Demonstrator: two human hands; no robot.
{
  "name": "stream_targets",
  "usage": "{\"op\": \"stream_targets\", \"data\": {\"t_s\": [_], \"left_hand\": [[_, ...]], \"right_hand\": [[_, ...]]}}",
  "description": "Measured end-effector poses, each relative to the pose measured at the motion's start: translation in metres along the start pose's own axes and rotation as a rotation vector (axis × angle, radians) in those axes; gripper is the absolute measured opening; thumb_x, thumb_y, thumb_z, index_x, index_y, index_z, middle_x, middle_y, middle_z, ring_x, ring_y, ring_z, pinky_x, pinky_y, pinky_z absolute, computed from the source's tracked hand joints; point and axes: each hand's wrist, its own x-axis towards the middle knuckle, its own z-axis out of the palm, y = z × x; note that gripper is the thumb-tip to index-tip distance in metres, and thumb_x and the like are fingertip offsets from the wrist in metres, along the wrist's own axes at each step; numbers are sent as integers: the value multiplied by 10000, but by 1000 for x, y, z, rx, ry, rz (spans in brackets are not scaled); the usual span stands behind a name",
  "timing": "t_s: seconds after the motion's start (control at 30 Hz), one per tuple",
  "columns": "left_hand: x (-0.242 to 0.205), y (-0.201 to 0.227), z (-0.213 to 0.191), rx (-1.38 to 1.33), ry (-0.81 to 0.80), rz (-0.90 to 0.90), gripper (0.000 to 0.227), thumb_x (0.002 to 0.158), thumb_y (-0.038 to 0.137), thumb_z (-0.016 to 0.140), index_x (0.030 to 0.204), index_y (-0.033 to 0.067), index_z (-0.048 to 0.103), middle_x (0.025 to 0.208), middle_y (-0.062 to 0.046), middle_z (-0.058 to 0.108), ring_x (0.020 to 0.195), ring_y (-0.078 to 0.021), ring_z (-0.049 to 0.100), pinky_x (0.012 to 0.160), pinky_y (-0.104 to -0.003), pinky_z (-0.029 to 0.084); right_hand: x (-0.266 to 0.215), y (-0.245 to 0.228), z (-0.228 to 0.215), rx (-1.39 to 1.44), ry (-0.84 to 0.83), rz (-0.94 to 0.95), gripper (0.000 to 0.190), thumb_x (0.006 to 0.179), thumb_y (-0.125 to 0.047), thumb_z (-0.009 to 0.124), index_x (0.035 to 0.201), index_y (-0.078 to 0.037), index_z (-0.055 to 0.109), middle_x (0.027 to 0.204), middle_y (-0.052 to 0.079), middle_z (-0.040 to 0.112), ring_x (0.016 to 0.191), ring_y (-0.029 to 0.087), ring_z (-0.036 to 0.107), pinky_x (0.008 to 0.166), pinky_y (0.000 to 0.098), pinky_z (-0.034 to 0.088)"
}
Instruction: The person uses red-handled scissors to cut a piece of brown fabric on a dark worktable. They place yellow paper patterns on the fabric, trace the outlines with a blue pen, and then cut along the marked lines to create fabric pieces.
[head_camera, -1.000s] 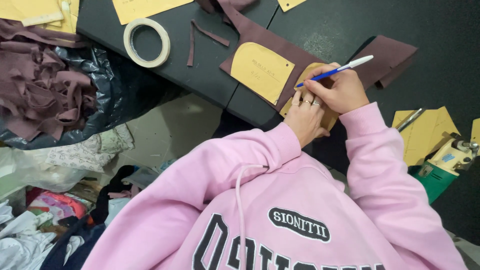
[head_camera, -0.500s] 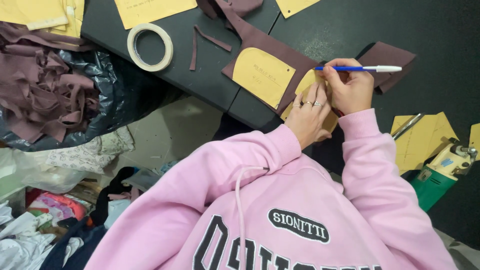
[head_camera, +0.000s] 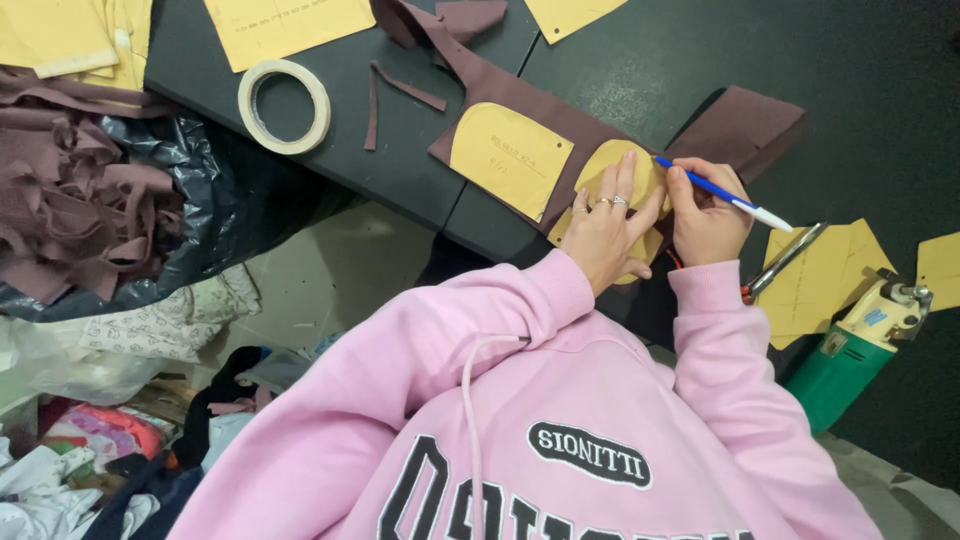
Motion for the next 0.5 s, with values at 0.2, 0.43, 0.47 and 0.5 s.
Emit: {"op": "stream_targets", "data": {"t_s": [0.2,0.43,0.47,0.5], "left_hand": [[3,4,3,31,-48,-12,1196,598,776,771,1584,303,288,1647,-308,112,1517,-410,279,1096,-587,462],[2,5,4,35,-51,0,1208,597,782,771,1599,339,262,1649,-325,101,1526,-419,270,1081,-597,474],[1,7,3,47,-65,1,1212,597,787,766,1602,356,244,1647,-329,96,1525,-422,264,1076,-595,476],[3,6,1,64,-73,-2,1216,597,792,761,1606,373,226,1645,-332,91,1525,-426,257,1071,-594,479]], "right_hand": [[-19,-2,-20,-102,49,-3,59,1064,-33,744,1106,2,722,1012,18,645,846,67,601,745,212,478],[-34,7,-33,-172,84,6,70,1051,-24,739,1078,9,683,1005,40,638,824,77,614,720,223,492],[-36,1,-34,-184,78,1,61,1060,-20,739,1091,6,694,1016,62,652,834,101,624,730,238,498],[-35,-4,-32,-192,69,-12,53,1069,-16,740,1104,3,704,1028,83,666,844,125,633,741,252,503]]}}
